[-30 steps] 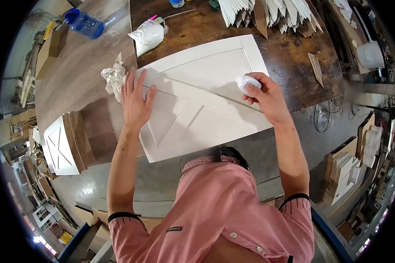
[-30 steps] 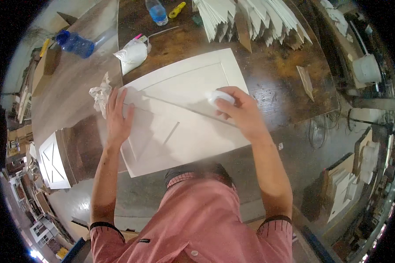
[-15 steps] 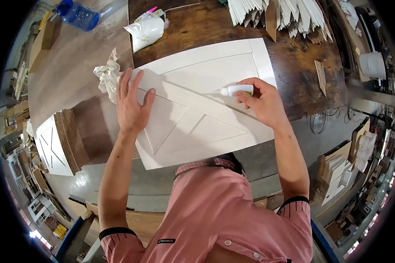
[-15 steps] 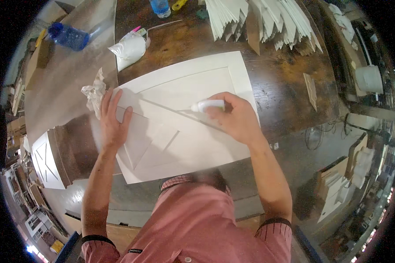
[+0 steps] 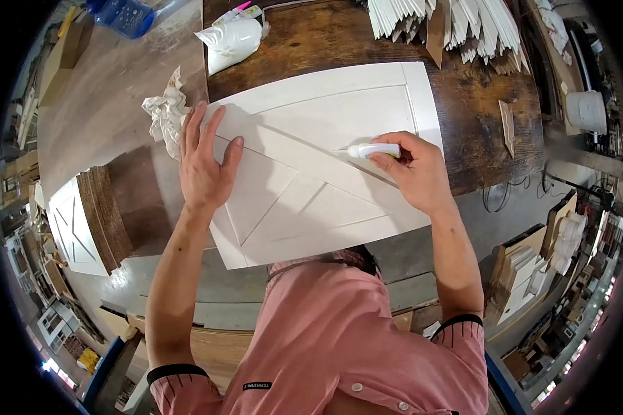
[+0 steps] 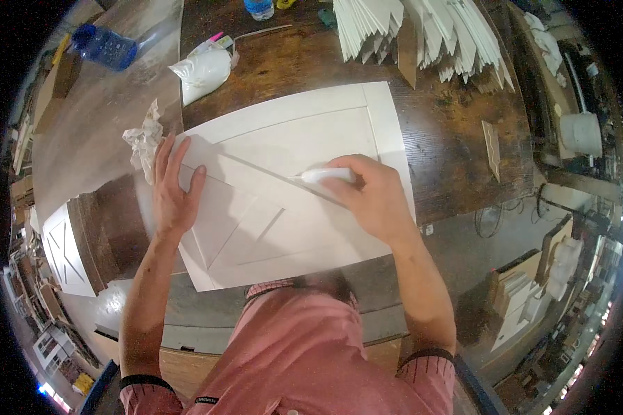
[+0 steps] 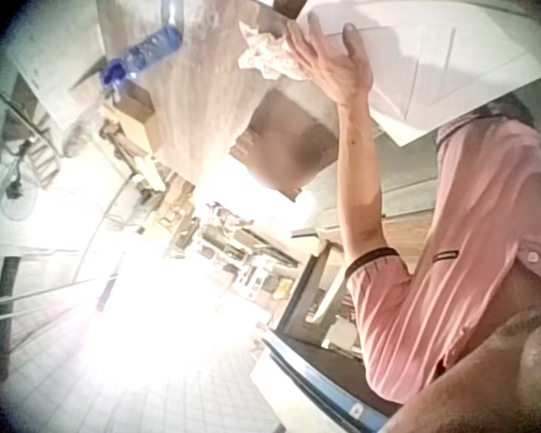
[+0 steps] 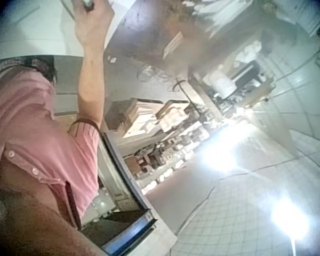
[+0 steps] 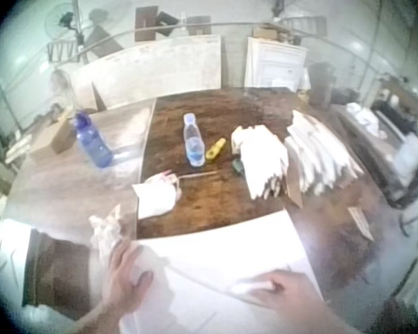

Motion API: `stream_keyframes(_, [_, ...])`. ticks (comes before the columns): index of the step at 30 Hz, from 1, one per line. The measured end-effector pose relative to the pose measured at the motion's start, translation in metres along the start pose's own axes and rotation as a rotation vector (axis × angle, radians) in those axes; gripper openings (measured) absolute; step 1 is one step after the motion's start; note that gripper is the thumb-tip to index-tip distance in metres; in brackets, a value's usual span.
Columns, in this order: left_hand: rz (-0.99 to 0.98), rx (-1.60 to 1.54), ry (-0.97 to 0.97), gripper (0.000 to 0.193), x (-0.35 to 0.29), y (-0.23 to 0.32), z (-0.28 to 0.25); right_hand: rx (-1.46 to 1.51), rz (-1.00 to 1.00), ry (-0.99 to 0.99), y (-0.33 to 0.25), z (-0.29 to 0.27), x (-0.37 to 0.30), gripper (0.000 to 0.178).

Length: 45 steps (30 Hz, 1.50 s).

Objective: The person assembles a white wooden panel by applying glue and attaching wooden slats to form an X-pattern.

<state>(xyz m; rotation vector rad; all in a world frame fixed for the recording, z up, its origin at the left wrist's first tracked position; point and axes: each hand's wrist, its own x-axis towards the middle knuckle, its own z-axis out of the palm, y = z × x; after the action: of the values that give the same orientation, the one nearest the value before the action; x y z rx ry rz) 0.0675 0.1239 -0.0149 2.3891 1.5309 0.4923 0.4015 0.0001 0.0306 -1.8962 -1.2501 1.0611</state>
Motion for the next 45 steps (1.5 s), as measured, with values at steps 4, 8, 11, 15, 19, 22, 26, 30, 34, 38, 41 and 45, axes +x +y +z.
stream_keyframes(4, [0.007, 0.007, 0.003, 0.055, 0.001, 0.0, 0.0, -0.05, -0.017, 0.016, 0.0, 0.001, 0.0, 0.025])
stream_keyframes(8, [0.002, -0.001, -0.001, 0.054, 0.001, 0.0, 0.0, 0.05, -0.034, 0.053, 0.01, 0.004, -0.001, 0.026])
stream_keyframes(11, [0.004, 0.014, 0.025, 0.054, 0.0, 0.0, 0.001, 0.038, -0.077, 0.074, 0.007, 0.004, -0.003, 0.027])
stream_keyframes(15, [-0.005, 0.021, -0.003, 0.055, 0.0, 0.001, -0.001, -0.019, -0.073, 0.1, 0.007, 0.004, -0.006, 0.026])
stream_keyframes(19, [0.002, 0.029, 0.002, 0.055, -0.001, 0.001, -0.001, -0.006, -0.06, 0.094, 0.009, 0.003, -0.007, 0.026])
stream_keyframes(22, [0.007, 0.004, 0.011, 0.054, 0.0, 0.001, -0.001, 0.015, -0.08, 0.099, 0.011, 0.003, -0.008, 0.027])
stream_keyframes(26, [-0.006, 0.01, 0.016, 0.054, 0.0, 0.002, -0.001, 0.039, -0.046, 0.096, 0.014, 0.005, -0.008, 0.026])
stream_keyframes(30, [-0.005, -0.015, 0.037, 0.054, 0.0, 0.0, 0.002, 0.038, 0.055, 0.122, 0.015, -0.007, -0.006, 0.026])
stream_keyframes(34, [-0.013, -0.031, 0.05, 0.053, -0.001, 0.002, 0.001, 0.249, 0.061, 0.269, 0.025, -0.029, 0.008, 0.033])
stream_keyframes(38, [0.008, -0.01, 0.06, 0.053, -0.001, -0.001, 0.003, 0.198, 0.052, 0.4, 0.04, -0.046, 0.025, 0.032])
stream_keyframes(41, [0.022, -0.012, 0.059, 0.053, -0.001, -0.003, 0.004, 0.227, 0.05, 0.415, 0.042, -0.049, 0.03, 0.031])
stream_keyframes(45, [0.021, -0.012, 0.055, 0.053, -0.001, -0.001, 0.002, 0.138, 0.065, 0.394, 0.043, -0.048, 0.032, 0.029])
